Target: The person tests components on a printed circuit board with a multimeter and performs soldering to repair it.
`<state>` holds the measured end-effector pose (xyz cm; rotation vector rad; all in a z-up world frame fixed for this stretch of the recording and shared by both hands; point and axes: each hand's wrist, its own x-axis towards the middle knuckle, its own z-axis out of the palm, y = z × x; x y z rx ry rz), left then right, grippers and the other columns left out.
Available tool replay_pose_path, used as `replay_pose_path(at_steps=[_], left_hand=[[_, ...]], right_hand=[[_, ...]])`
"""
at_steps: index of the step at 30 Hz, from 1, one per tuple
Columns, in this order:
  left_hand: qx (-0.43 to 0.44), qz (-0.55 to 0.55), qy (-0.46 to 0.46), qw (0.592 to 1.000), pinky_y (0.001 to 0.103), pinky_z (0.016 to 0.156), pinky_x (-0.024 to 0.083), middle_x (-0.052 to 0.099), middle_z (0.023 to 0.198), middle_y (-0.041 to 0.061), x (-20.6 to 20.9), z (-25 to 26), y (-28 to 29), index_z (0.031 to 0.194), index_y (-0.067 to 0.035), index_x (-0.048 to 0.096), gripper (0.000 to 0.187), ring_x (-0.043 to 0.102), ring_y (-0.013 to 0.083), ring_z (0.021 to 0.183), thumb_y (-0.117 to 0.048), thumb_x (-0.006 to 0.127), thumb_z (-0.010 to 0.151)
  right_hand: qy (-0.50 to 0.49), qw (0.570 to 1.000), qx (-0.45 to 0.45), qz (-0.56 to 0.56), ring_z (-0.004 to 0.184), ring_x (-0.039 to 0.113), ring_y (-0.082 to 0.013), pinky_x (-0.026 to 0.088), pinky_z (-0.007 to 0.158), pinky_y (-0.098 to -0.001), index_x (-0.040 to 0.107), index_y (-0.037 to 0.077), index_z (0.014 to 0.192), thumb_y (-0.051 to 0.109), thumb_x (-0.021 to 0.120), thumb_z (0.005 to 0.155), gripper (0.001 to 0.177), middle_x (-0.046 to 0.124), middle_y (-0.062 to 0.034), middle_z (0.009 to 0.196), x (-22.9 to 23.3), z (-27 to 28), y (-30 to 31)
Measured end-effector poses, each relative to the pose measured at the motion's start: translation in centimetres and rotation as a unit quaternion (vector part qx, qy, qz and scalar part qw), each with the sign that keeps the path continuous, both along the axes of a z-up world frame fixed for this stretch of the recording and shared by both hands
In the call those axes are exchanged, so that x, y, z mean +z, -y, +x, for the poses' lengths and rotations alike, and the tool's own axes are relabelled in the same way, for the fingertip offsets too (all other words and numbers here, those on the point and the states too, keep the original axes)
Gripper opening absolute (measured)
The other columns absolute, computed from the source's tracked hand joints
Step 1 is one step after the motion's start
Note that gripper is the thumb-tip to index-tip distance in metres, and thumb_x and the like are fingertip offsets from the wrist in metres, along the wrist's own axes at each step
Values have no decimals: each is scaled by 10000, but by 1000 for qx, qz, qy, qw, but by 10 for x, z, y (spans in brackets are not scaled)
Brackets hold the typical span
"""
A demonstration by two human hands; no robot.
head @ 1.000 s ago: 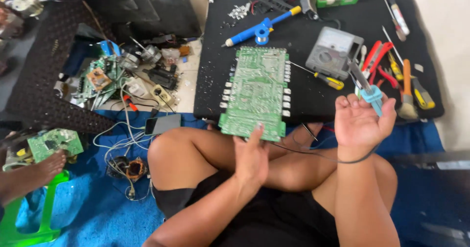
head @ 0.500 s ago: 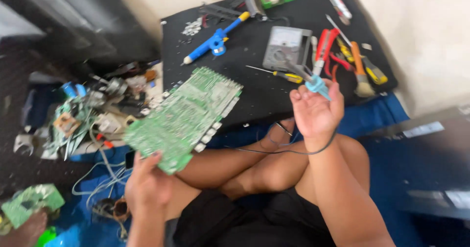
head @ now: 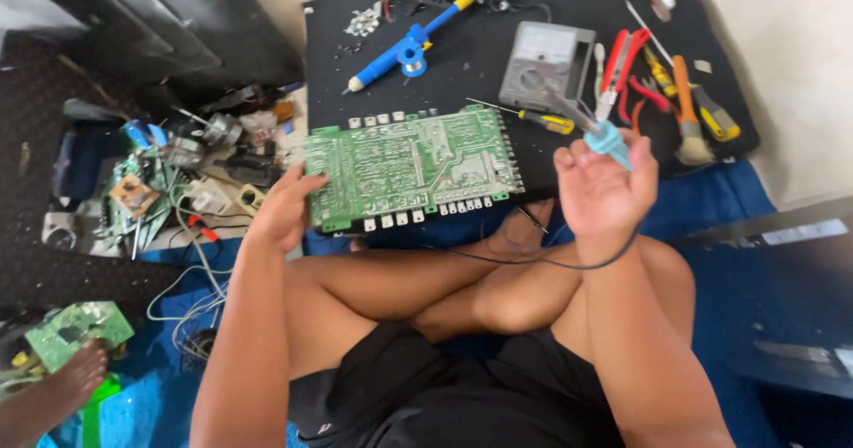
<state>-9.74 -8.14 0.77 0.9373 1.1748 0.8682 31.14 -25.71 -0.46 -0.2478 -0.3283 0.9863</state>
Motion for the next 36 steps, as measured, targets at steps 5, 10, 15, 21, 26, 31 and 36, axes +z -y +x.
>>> replay_pose_path(at_steps=[5, 10, 15, 21, 26, 31, 36], left_hand=[[-37, 65, -184, 980, 592, 1028, 475, 551, 1384, 323, 9, 10, -5, 1434, 105, 508, 751, 583, 423, 1291, -428, 765, 972], [13, 165, -410, 897, 496, 1199, 358, 537, 1504, 157, 14, 11, 0, 1498, -140, 550, 773, 462, 346, 1427, -628, 746, 932], [17, 279, -331, 901, 407, 956, 550, 672, 1227, 145, 51, 77, 29, 1315, -165, 679, 367, 653, 317, 1119, -312, 753, 987], [-203, 415, -236, 855, 293, 686, 549, 724, 1022, 50, 102, 205, 60, 1126, -86, 730, 247, 649, 166, 804, -90, 706, 880], [-333, 465, -257, 779, 366, 668, 549, 788, 987, 30, 94, 316, 54, 1037, -109, 759, 215, 724, 266, 763, -192, 646, 875], [-349, 406, -416, 735, 452, 831, 552, 781, 1012, 93, 31, 419, 15, 1159, -171, 715, 329, 717, 344, 966, -258, 603, 862], [-371, 400, -508, 666, 471, 758, 585, 762, 939, 161, -9, 453, 3, 1055, -42, 656, 414, 744, 375, 865, -355, 764, 806]], right_hand=[[15, 1000, -21, -10, 848, 582, -208, 408, 948, -403, 765, 241, 1084, 448, 553, 1041, 300, 624, -74, 776, 2, 2, -1], [32, 996, -70, -42, 819, 573, -212, 415, 929, -413, 739, 232, 1126, 449, 552, 1040, 299, 619, -88, 776, -1, 1, -5], [117, 915, -372, -101, 816, 561, -237, 460, 811, -352, 595, 105, 1219, 424, 488, 1061, 372, 594, -156, 834, 27, -26, -13], [318, 761, -559, -84, 974, 442, -184, 390, 839, -298, 417, 156, 1378, 414, 442, 1154, 343, 490, -123, 1208, 25, 7, 3], [276, 745, -594, -125, 988, 480, -155, 413, 847, -279, 455, 128, 1401, 367, 455, 1156, 343, 537, -119, 1195, 16, 15, -2], [329, 715, -599, -147, 874, 462, -172, 428, 797, -295, 469, 118, 1309, 455, 454, 1130, 381, 539, -93, 1139, 16, 20, -13], [331, 716, -590, -172, 889, 482, -169, 443, 819, -290, 479, 118, 1315, 422, 455, 1134, 355, 532, -77, 1200, 10, 25, -17]])
